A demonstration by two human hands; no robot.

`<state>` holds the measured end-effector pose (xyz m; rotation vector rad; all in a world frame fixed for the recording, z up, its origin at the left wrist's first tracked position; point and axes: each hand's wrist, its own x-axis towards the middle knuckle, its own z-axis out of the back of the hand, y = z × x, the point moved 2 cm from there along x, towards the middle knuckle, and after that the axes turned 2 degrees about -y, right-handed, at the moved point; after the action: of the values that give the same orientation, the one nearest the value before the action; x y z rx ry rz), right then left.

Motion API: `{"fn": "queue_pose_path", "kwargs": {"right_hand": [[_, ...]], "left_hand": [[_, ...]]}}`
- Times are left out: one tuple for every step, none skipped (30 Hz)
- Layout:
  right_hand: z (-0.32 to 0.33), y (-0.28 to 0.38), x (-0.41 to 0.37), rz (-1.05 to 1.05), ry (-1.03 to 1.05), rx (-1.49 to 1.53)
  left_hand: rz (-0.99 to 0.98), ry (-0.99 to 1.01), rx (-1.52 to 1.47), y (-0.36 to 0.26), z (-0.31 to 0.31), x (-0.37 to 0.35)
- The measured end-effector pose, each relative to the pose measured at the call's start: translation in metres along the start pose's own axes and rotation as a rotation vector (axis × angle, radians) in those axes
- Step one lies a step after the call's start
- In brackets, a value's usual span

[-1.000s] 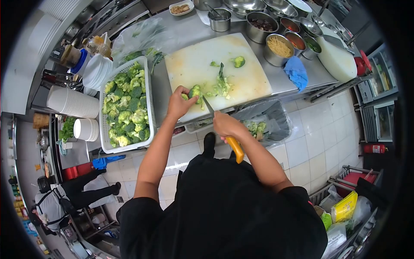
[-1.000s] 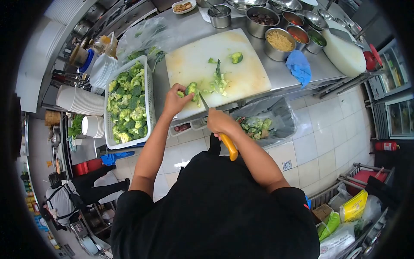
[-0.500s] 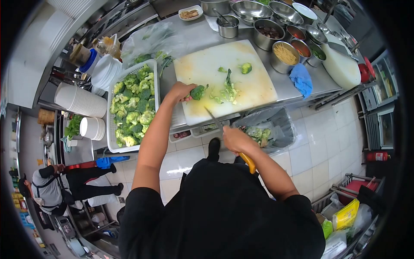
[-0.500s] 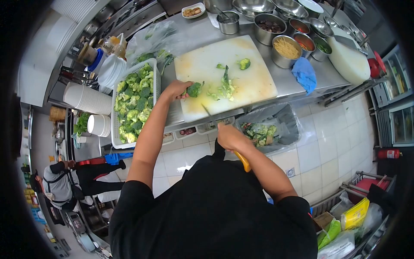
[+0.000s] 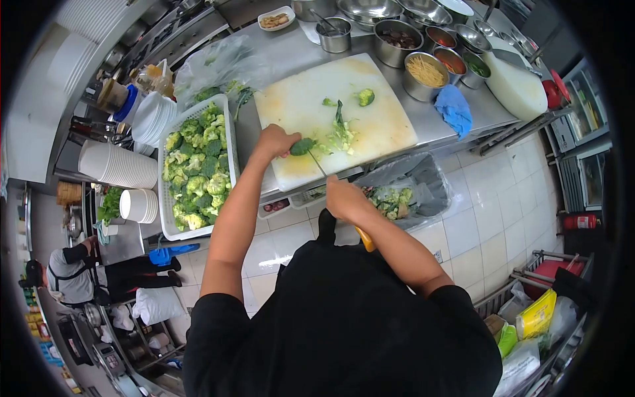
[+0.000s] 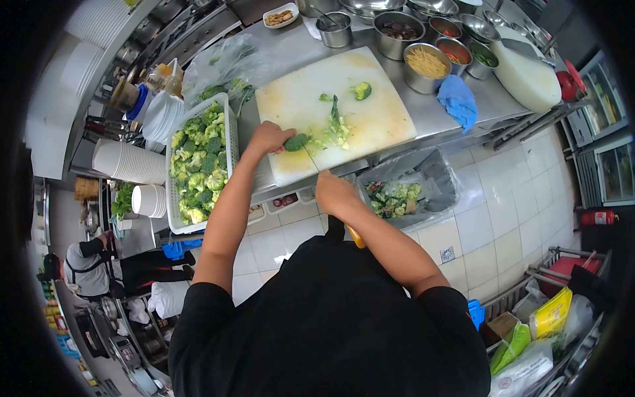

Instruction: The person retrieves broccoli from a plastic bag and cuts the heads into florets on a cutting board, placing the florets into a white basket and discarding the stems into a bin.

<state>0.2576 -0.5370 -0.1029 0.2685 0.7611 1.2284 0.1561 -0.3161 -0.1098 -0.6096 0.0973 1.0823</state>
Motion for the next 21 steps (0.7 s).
{"fn": "queue_pose_path", "kwargs": {"right_hand": [[-0.006, -0.002, 0.006, -0.003, -0.002, 0.001], [-0.013, -0.005, 0.014, 0.012, -0.035, -0.007], [-0.015, -0.007, 0.019, 0.03, -0.067, -0.017], [0.0, 0.001, 0.012, 0.033, -0.067, -0.019], [0.015, 0.004, 0.003, -0.073, 0.04, 0.114], [0.024, 0.006, -0.003, -0.179, 0.15, 0.246], [0.023, 0.001, -0.005, -0.173, 0.153, 0.241], [0.018, -0.006, -0.009, -0.136, 0.13, 0.313], [0.014, -0.013, -0.013, -0.098, 0.108, 0.385], [0.013, -0.019, -0.019, -0.091, 0.118, 0.381], [0.011, -0.024, -0.023, -0.078, 0.187, 0.442], [0.009, -0.026, -0.026, -0.064, 0.256, 0.501], [0.006, -0.027, -0.027, -0.057, 0.26, 0.497], [0.004, -0.029, -0.027, -0.069, 0.205, 0.397], [0.001, -0.032, -0.027, -0.081, 0.15, 0.297], [-0.002, -0.033, -0.025, -0.077, 0.15, 0.295], [-0.004, -0.033, -0.023, -0.029, 0.077, 0.219], [-0.002, -0.03, -0.025, 0.018, 0.005, 0.144], [0.001, -0.027, -0.027, 0.02, 0.006, 0.146], [0.005, -0.024, -0.03, 0.024, -0.002, 0.115], [0.008, -0.02, -0.031, 0.031, -0.009, 0.083]], "left_hand": [[-0.003, 0.002, 0.001, -0.003, 0.001, -0.002], [-0.005, -0.005, 0.053, -0.006, 0.004, -0.004], [-0.005, -0.014, 0.104, -0.008, 0.006, -0.006], [-0.003, -0.017, 0.102, -0.004, 0.006, -0.008], [-0.14, -0.086, 0.025, 0.0, 0.007, -0.014], [-0.276, -0.155, -0.053, 0.005, 0.009, -0.018], [-0.27, -0.161, -0.055, 0.012, 0.009, -0.019], [-0.383, -0.155, -0.091, 0.018, 0.008, -0.023], [-0.494, -0.149, -0.128, 0.022, 0.006, -0.027], [-0.483, -0.154, -0.129, 0.026, 0.004, -0.029], [-0.563, -0.171, -0.149, 0.027, 0.004, -0.031], [-0.645, -0.189, -0.169, 0.026, 0.004, -0.034], [-0.639, -0.196, -0.167, 0.025, 0.003, -0.037], [-0.635, -0.188, -0.172, 0.024, 0.001, -0.039], [-0.633, -0.179, -0.177, 0.021, -0.001, -0.043], [-0.631, -0.183, -0.177, 0.018, -0.001, -0.047], [-0.642, -0.22, -0.14, 0.016, -0.002, -0.051], [-0.651, -0.254, -0.104, 0.015, -0.002, -0.053], [-0.649, -0.254, -0.102, 0.016, -0.004, -0.053], [-0.643, -0.259, -0.117, 0.018, -0.003, -0.053], [-0.636, -0.267, -0.131, 0.021, -0.001, -0.054]]}}
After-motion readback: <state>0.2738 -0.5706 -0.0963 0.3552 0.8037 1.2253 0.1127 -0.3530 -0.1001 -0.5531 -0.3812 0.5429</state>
